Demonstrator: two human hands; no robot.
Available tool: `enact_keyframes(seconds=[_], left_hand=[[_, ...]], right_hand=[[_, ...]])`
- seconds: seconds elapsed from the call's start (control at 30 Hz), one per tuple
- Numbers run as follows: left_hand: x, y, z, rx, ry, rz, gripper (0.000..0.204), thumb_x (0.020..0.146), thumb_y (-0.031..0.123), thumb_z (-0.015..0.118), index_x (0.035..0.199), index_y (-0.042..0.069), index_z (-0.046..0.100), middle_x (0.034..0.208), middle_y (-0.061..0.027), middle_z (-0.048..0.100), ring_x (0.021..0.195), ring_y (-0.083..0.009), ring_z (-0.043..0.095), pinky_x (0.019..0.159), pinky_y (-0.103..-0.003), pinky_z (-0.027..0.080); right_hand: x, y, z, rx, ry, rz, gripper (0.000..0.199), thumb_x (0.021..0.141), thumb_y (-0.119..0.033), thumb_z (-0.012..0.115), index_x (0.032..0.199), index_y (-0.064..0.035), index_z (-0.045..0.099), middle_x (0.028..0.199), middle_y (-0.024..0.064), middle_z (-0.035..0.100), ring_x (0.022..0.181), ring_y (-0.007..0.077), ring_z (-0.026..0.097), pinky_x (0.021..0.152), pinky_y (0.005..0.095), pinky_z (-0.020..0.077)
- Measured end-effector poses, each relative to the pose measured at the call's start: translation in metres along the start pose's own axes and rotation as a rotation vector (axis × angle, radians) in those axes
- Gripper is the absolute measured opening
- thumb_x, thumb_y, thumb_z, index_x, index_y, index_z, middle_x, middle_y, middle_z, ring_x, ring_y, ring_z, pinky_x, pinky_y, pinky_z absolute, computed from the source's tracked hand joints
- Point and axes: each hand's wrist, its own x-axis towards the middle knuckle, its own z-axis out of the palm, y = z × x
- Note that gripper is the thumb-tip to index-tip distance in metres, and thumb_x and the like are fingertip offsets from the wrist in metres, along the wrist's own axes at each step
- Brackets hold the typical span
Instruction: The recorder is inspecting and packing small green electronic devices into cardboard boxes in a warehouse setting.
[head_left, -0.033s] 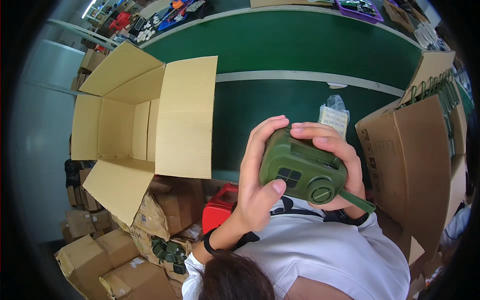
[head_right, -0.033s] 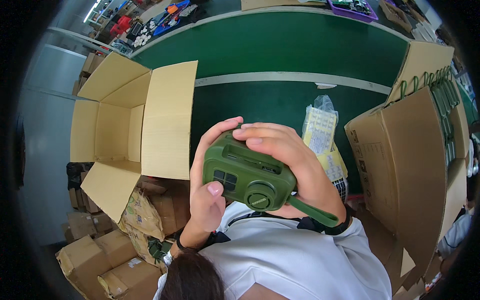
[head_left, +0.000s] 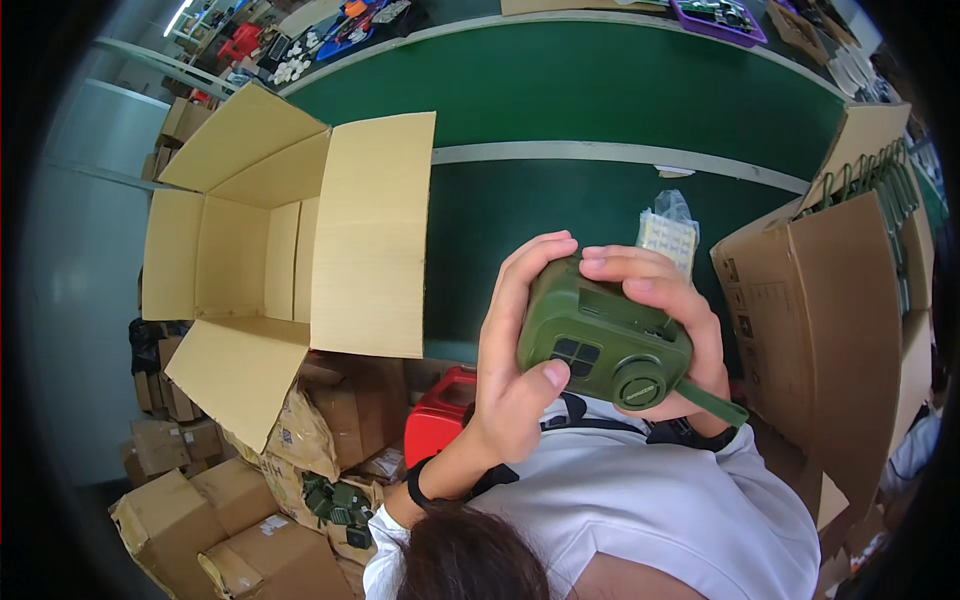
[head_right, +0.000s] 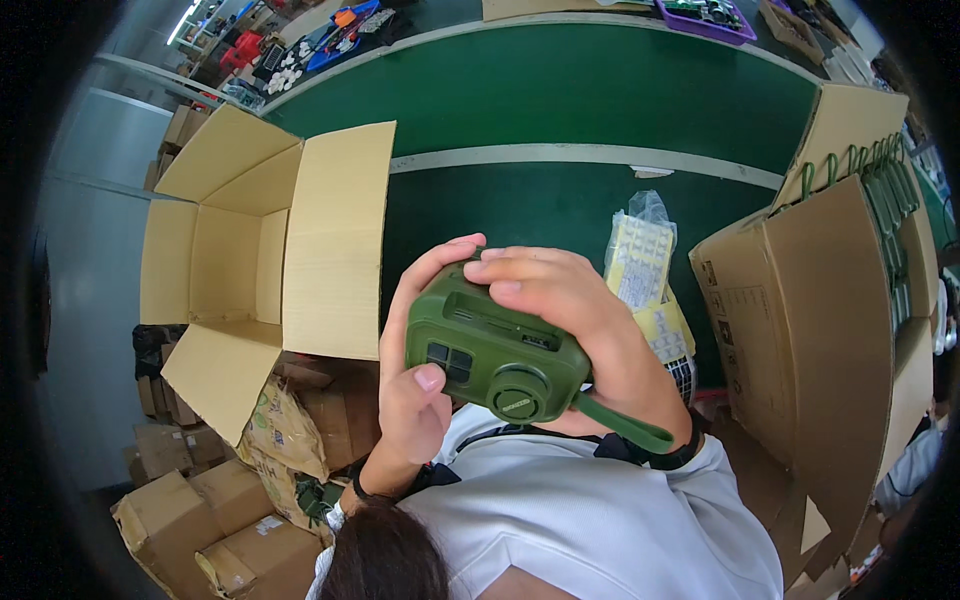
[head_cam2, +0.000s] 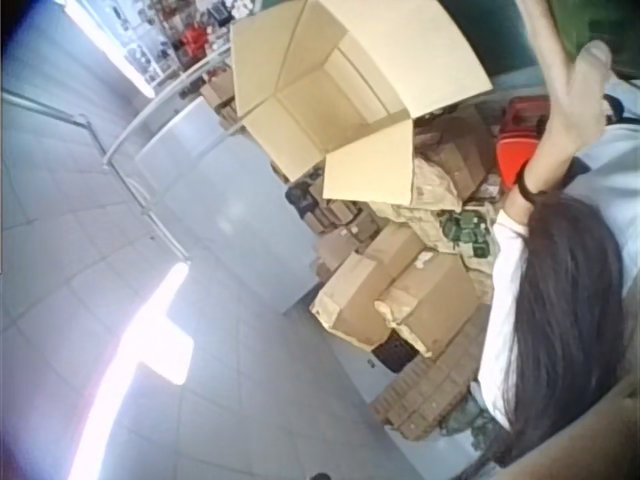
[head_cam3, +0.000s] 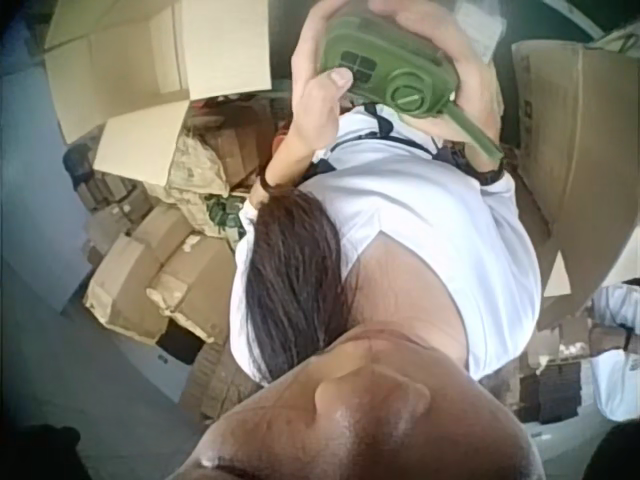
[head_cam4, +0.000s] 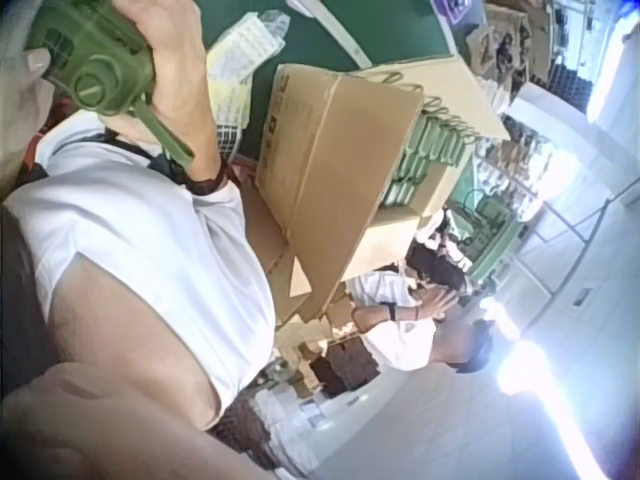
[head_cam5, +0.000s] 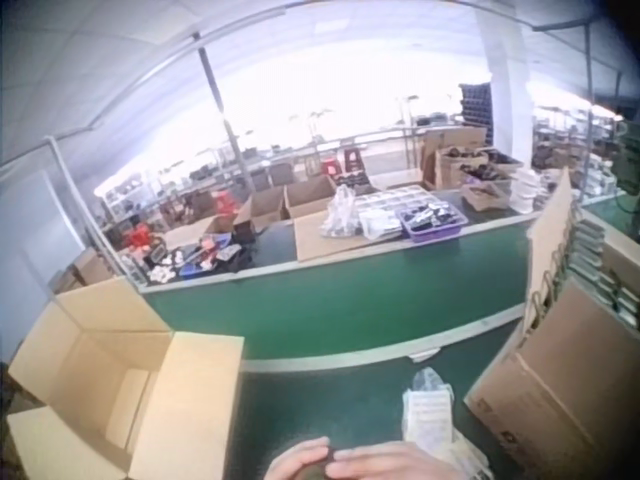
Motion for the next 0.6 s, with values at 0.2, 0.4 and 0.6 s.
enact_keyframes(seconds=[0.2,0.4,0.6], left_hand=[[0.0035,-0.0029,-0.0043,0.039,-0.002,0.087,0.064,0.072,0.038,0.052,0.118,-0.005,0.038,0.120,-0.0212,0.037,0.113,-0.0287,0.037,0.096,-0.036,0.027],[0.0072,-0.0054,-0.0045,0.035,-0.005,0.104,0.062,0.070,0.033,0.055,0.116,-0.005,0.040,0.118,-0.0226,0.038,0.111,-0.0299,0.039,0.094,-0.036,0.028],[0.0091,-0.0024,-0.0040,0.072,-0.020,0.170,0.064,0.059,0.022,0.057,0.115,-0.005,0.040,0.117,-0.0240,0.038,0.111,-0.0304,0.038,0.095,-0.037,0.028]], right_hand=[[0.0013,0.0034,-0.0003,-0.063,-0.063,-0.071,0.050,0.070,-0.021,0.067,0.112,-0.0050,0.046,0.117,0.0174,0.050,0.108,0.0352,0.048,0.087,0.0429,0.0372],[0.0008,0.0054,0.0008,-0.080,-0.044,-0.092,0.047,0.071,-0.023,0.065,0.111,-0.0062,0.047,0.116,0.0170,0.051,0.107,0.0354,0.048,0.084,0.0418,0.0383],[0.0031,0.0018,0.0004,-0.138,-0.061,-0.111,0.044,0.071,-0.021,0.063,0.110,-0.0072,0.047,0.116,0.0154,0.051,0.107,0.0349,0.048,0.081,0.0417,0.0388]])
